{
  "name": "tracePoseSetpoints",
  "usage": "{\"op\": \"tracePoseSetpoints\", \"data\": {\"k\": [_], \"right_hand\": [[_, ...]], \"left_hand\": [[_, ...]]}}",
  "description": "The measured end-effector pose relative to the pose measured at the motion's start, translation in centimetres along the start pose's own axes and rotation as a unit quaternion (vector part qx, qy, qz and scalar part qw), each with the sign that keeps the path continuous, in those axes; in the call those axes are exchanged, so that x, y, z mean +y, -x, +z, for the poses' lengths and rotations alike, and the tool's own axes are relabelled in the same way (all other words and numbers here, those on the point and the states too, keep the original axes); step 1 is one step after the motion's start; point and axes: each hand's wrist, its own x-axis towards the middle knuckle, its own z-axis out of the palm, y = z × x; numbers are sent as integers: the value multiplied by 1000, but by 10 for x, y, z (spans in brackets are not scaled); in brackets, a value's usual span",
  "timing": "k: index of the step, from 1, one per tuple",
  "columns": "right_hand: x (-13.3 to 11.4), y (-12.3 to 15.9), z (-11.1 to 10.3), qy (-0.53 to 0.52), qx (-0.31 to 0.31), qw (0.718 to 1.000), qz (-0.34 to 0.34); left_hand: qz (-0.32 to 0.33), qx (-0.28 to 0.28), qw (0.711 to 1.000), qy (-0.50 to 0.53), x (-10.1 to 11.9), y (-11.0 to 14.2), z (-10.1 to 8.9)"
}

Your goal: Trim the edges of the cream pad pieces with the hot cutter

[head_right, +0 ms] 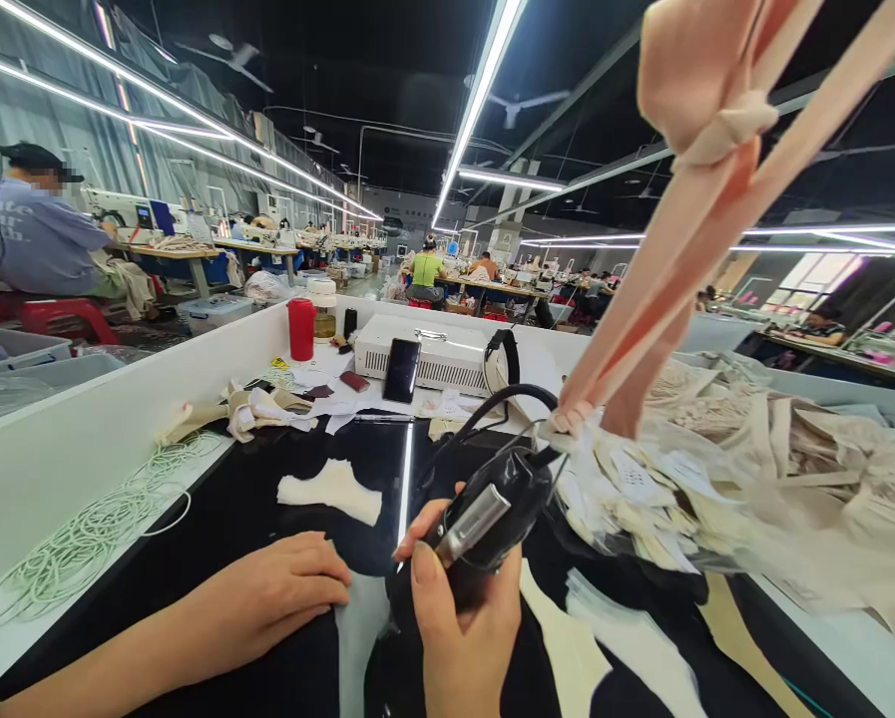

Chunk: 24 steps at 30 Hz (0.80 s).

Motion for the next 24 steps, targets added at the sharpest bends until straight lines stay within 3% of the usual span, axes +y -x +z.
{"op": "tracePoseSetpoints", "data": {"k": [5,15,24], "right_hand": [[2,1,2,-7,-15,1000,-4],[4,4,7,6,-4,1000,-5],[7,5,2,17,-10,1000,-18]], "left_hand": [[-7,-31,999,4,-1,1,-2],[-118,-89,984,95,35,-12,10],[-121,-97,982,109,35,-11,15]]}}
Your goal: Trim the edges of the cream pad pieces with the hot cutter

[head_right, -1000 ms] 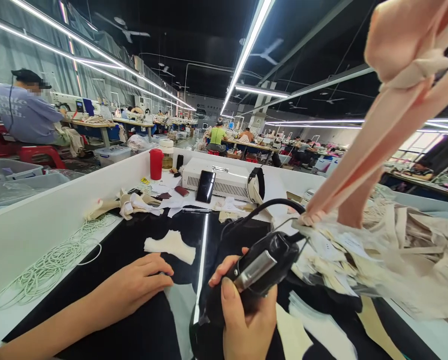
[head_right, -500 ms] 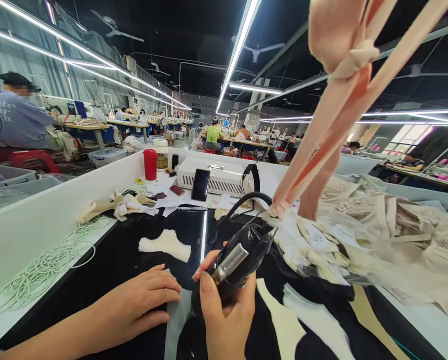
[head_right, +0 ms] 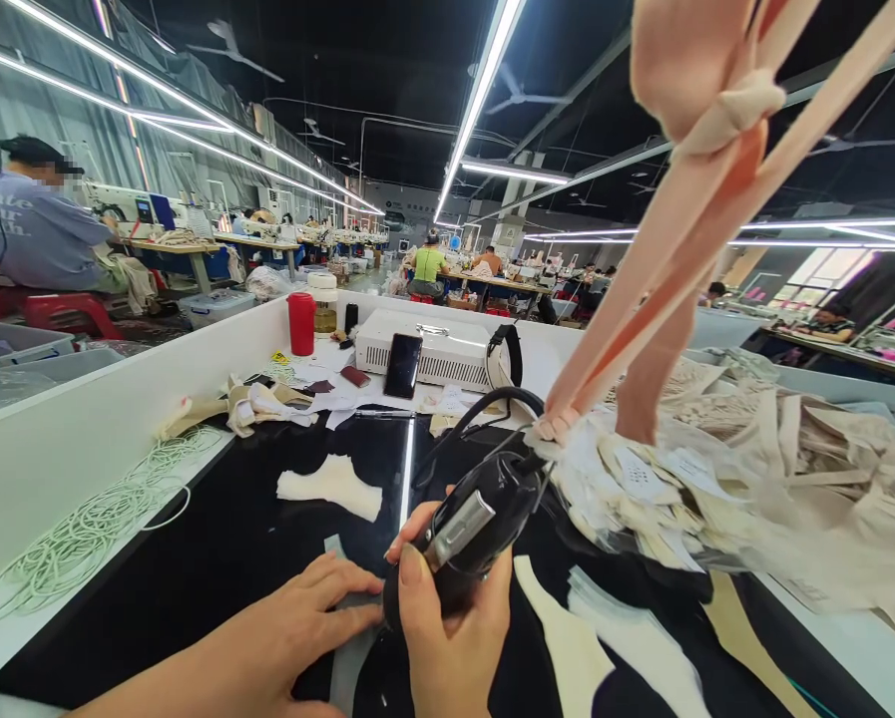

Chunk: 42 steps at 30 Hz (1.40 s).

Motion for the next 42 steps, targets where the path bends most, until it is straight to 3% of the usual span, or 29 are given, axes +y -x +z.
{"op": "tracePoseSetpoints", "data": {"k": [9,19,29,42], "right_hand": [[-16,11,12,-62,63,993,84],[-22,16,14,-35,48,992,108],[-34,28,15,-80,40,992,90],[-34,25,9,-63,35,993,97]], "left_hand": [[-18,-20,1000,-12,3,-1,-4],[-21,-25,999,0,8,-2,-3],[-7,-24,1000,1,5,-1,-3],[24,25,999,22,-4,5,2]]}}
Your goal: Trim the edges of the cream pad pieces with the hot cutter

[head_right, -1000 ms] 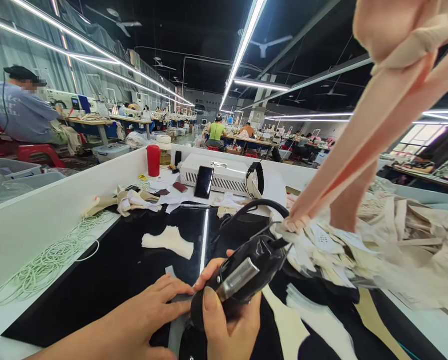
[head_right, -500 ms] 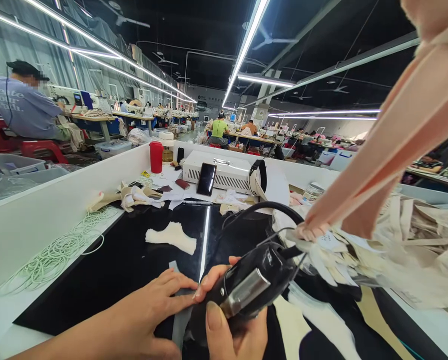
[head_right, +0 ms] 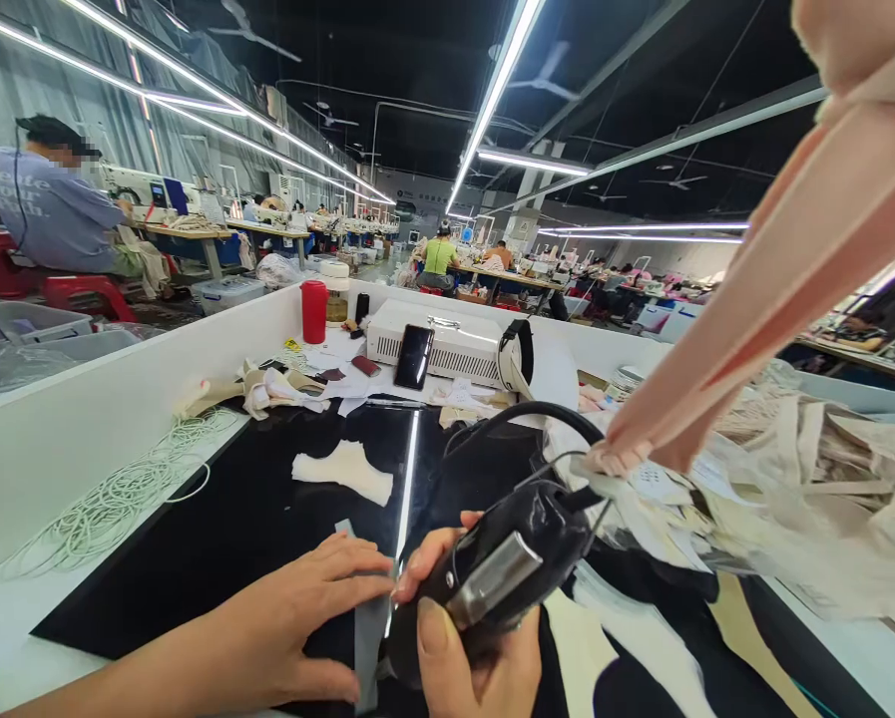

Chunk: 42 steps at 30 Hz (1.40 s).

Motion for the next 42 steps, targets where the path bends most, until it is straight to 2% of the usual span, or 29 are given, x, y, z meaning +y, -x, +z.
{"op": "tracePoseSetpoints", "data": {"k": [3,7,10,13,18,25,34,42], "right_hand": [[-2,-8,-13,22,12,1000,-5],[-4,-27,-36,71,11,997,-39],[-7,-41,-42,88,54,992,-68],[-11,-46,-38,79,97,989,-74],[-8,-31,-22,44,35,997,-52],[3,-10,-1,26,32,999,-17],[3,-7,3,29,12,999,-17],[11,-31,-22,71,-8,995,-73]], "left_hand": [[10,37,999,-9,-8,2,2],[28,55,998,-35,-11,2,4],[59,52,997,-29,-6,2,6],[73,52,996,-17,-1,1,8],[44,57,997,-14,-2,0,10],[44,61,997,-4,-2,1,10],[40,59,997,4,-2,1,9],[24,41,999,8,1,4,5]]}}
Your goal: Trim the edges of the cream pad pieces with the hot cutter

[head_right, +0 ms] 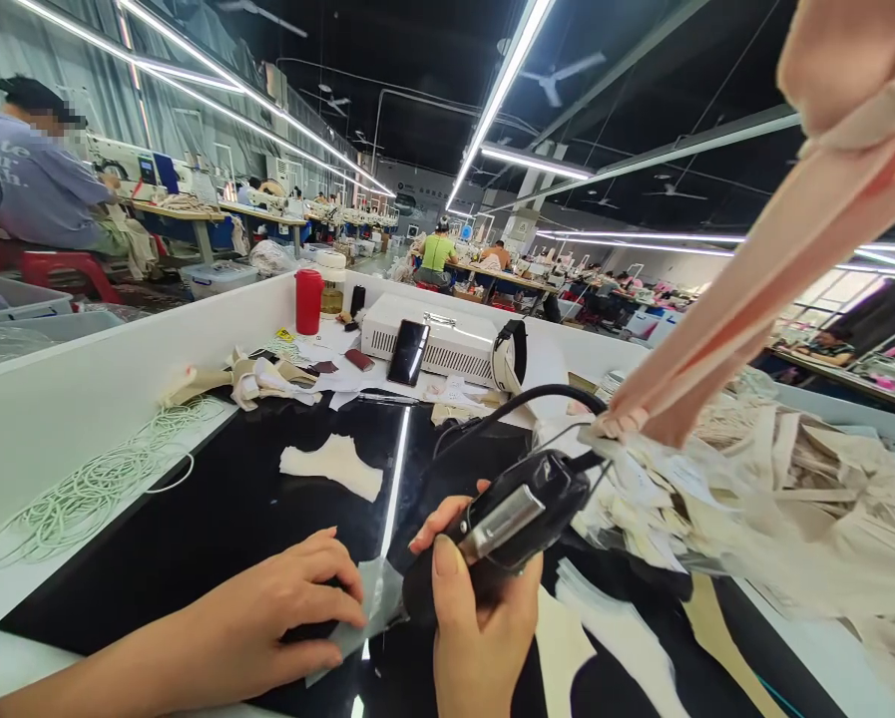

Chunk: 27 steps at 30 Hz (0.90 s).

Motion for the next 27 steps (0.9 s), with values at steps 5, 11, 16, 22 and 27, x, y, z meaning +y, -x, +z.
{"op": "tracePoseSetpoints", "data": {"k": [5,11,16,22,27], "right_hand": [[-10,10,13,-35,27,998,36],[-14,21,26,-55,19,997,55],[-13,22,24,-39,17,997,59],[-16,25,27,-63,4,996,58],[-17,31,33,-80,-12,995,62]], "left_hand": [[-1,-16,1000,18,-1,-1,-4],[-2,-22,1000,14,0,-2,-4],[4,-24,1000,17,-3,-2,-4],[25,-38,999,13,-6,0,-7],[46,-17,998,29,-9,-2,-6]]}}
